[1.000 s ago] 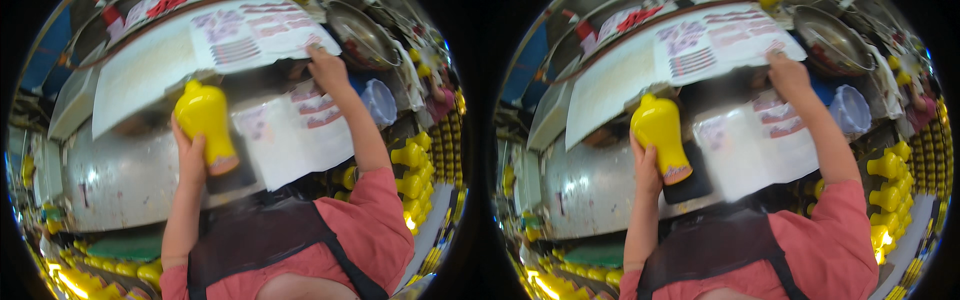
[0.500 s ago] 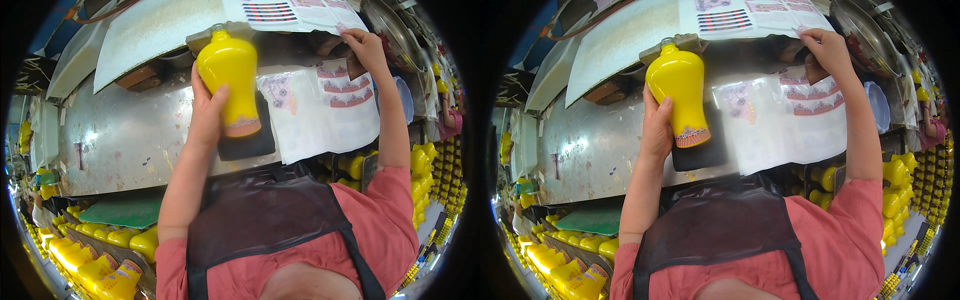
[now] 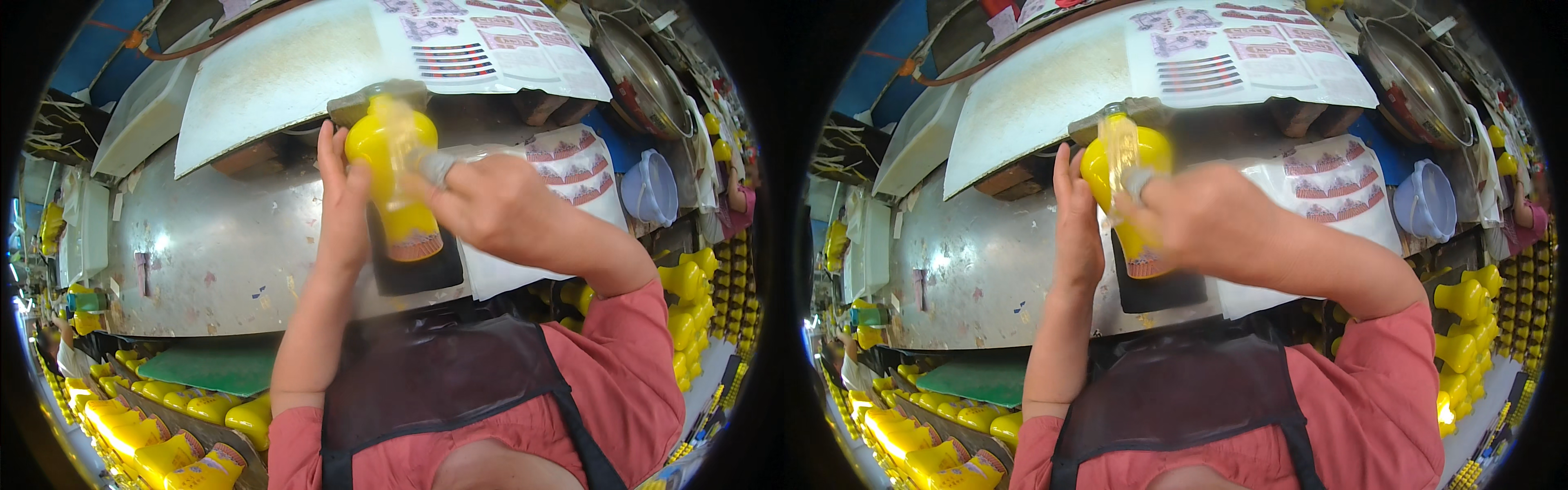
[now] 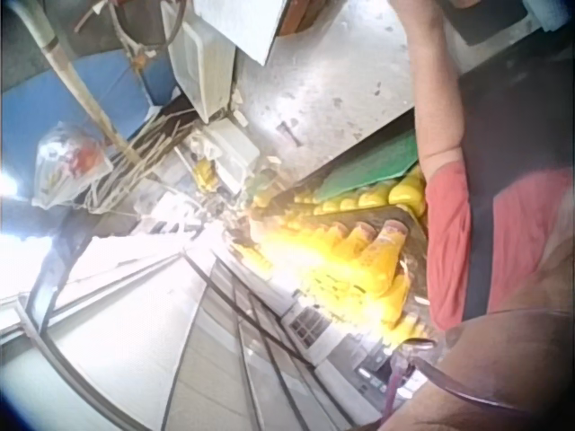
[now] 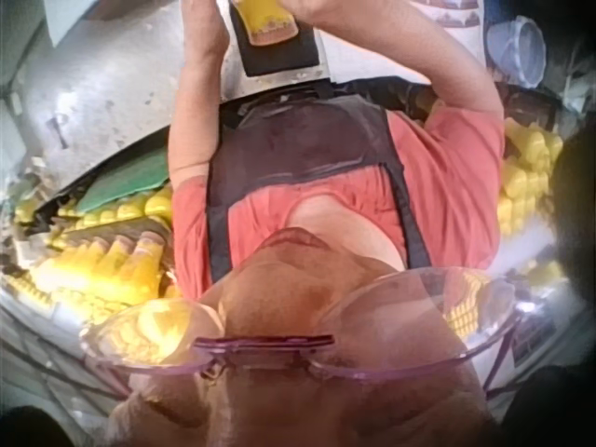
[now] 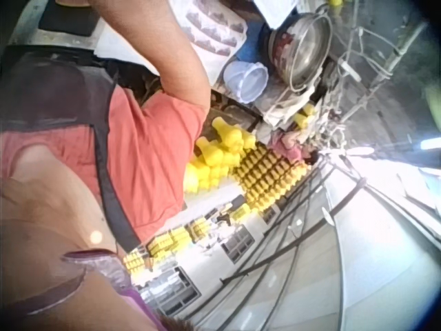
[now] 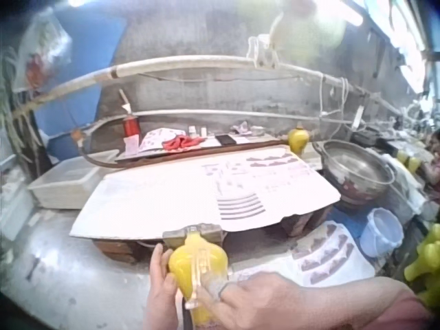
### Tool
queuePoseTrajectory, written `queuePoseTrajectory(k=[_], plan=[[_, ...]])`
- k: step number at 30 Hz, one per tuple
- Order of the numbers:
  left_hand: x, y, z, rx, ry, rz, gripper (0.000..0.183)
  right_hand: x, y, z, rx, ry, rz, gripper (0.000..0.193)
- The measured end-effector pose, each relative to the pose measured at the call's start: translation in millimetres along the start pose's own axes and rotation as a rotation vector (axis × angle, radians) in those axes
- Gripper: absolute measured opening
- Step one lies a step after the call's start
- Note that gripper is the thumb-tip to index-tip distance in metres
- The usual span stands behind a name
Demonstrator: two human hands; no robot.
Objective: The person picks up a yellow plastic container and applies a printed label to its surface. They smooth the label with their fingers to remove air bubbles and ensure adhesion, then place the labeled container back on the work surface.
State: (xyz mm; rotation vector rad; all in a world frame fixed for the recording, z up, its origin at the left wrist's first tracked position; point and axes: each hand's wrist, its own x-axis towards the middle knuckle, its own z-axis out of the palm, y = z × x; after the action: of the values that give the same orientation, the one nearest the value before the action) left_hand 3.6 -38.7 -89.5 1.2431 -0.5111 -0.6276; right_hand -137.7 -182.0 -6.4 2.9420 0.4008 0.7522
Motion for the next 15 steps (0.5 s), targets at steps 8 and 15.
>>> queuePoseTrajectory(k=[8,15], plan=[[26.3,15.0,7.8,0.52,0.066,0.184,0.06,-19.0,-18.9,30.6,-0.066,0.012,-0.065,0.046],[22.1,-8.5,0.0,0.488,0.126,0.332,0.061,-38.3,-35.8,26.8,-0.079,0.002,-0.153,0.025]])
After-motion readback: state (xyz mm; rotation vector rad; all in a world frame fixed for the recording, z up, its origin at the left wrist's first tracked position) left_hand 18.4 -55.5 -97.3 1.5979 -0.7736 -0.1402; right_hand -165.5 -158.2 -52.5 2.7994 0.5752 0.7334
